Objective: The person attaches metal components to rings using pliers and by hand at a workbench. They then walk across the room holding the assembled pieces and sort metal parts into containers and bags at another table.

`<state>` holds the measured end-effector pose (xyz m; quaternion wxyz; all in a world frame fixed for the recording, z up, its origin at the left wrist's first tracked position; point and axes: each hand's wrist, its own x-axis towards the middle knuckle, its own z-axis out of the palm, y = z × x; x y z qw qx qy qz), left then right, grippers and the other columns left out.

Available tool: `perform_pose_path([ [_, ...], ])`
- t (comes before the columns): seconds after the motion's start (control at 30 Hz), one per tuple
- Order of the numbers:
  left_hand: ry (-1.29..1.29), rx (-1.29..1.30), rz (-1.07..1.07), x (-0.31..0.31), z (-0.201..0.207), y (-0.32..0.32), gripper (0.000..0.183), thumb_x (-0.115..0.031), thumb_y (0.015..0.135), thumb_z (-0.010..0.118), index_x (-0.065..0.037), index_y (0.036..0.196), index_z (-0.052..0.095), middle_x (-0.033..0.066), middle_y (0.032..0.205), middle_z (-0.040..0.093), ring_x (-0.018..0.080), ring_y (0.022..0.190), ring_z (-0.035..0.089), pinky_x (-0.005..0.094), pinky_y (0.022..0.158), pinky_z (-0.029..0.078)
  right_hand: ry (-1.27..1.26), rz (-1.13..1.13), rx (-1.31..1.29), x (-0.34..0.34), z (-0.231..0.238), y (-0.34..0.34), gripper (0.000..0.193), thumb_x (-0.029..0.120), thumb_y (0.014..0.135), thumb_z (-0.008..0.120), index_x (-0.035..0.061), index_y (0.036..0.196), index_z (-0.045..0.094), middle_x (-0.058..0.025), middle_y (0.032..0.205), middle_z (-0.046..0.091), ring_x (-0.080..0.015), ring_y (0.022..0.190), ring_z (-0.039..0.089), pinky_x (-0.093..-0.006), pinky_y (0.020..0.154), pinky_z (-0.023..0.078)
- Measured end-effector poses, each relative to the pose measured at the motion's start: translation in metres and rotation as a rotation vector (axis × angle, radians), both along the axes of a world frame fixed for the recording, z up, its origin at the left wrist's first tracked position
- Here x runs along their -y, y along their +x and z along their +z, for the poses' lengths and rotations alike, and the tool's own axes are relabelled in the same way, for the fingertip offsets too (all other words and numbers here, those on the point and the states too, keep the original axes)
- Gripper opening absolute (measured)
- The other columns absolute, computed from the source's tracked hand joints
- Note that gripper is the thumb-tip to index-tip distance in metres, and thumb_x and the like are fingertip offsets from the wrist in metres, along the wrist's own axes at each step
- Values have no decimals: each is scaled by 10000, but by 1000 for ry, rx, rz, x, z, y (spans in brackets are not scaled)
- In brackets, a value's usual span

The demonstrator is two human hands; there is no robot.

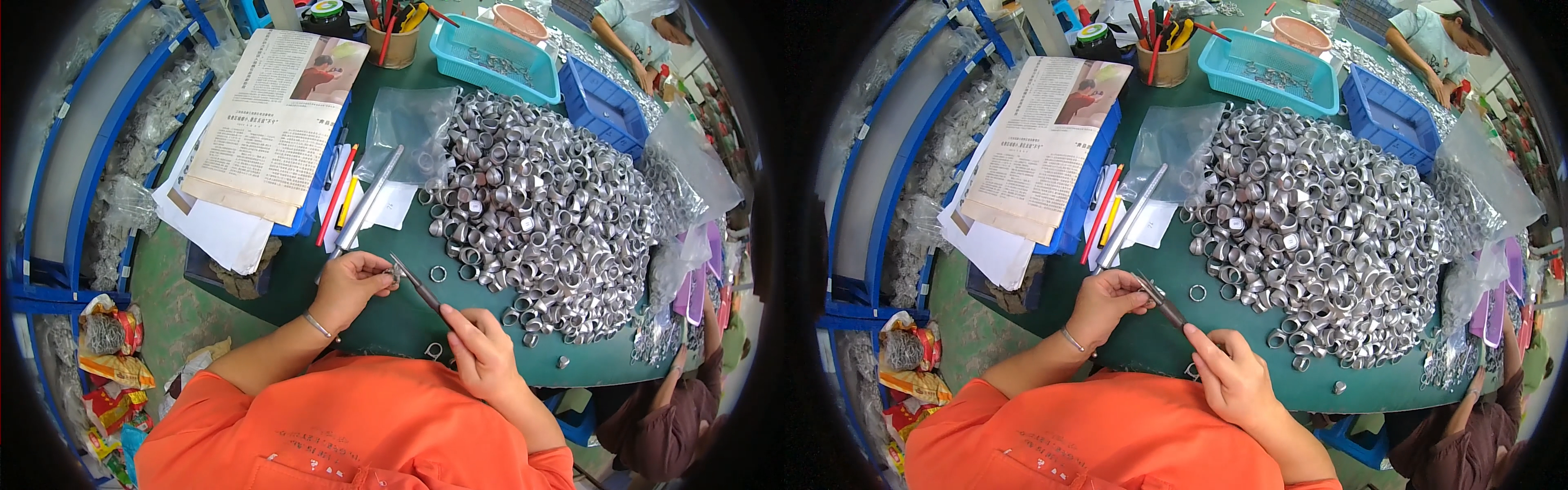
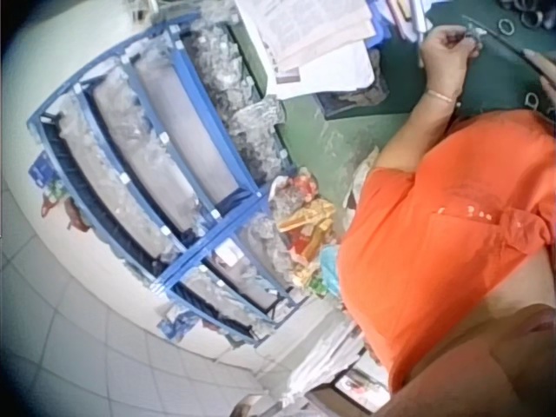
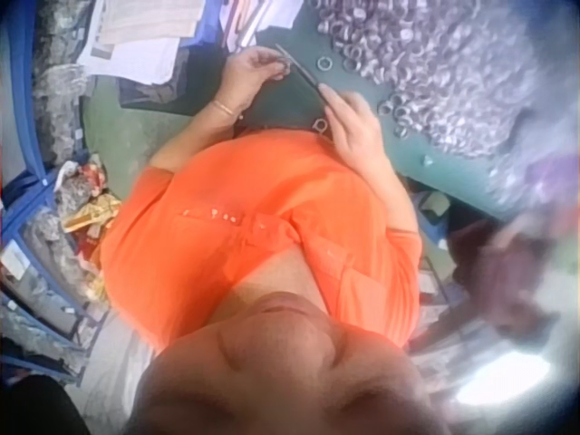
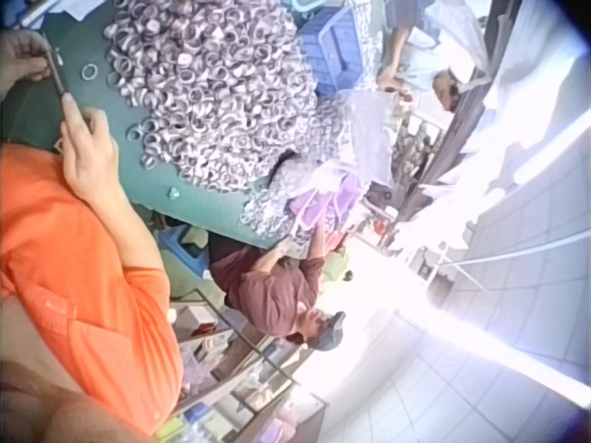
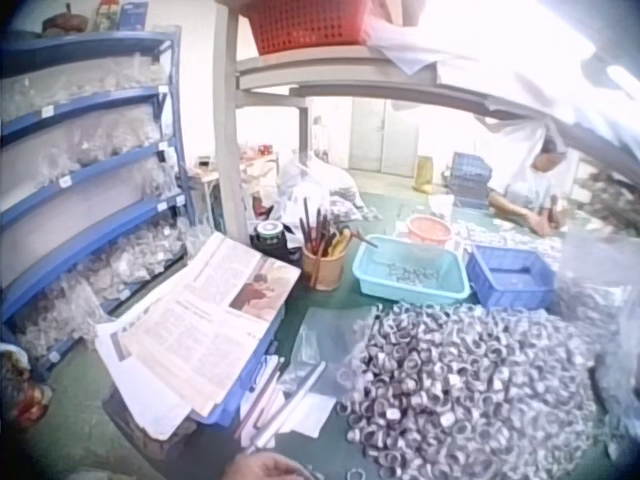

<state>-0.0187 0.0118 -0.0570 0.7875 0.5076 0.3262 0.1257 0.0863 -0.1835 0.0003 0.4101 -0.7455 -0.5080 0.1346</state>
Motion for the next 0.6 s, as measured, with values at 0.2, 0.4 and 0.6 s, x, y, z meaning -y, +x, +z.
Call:
perform_pose_path([
  [0.2,152,-137,-34,0,3,6,109,9,814,605,55,909,579,103,816,642,145,676,648,222,572,519,-204,-53,73,2,-11,4,357,-6,795,580,68,1145,590,-110,842,548,-221,572,557,-303,513,470],
  [0.4,200,-146,-30,0,2,8,80,8,818,599,61,876,585,106,796,640,150,652,649,226,552,519,66,-17,-20,1,5,6,302,68,832,569,92,1132,593,-140,863,561,-264,605,584,-340,532,488],
  [0.6,205,-199,-38,-2,3,10,97,-5,820,599,75,873,587,115,779,639,160,638,652,231,544,522,-44,-60,21,-1,-5,11,349,32,808,580,90,1151,584,-109,855,553,-240,591,571,-323,530,485],
])
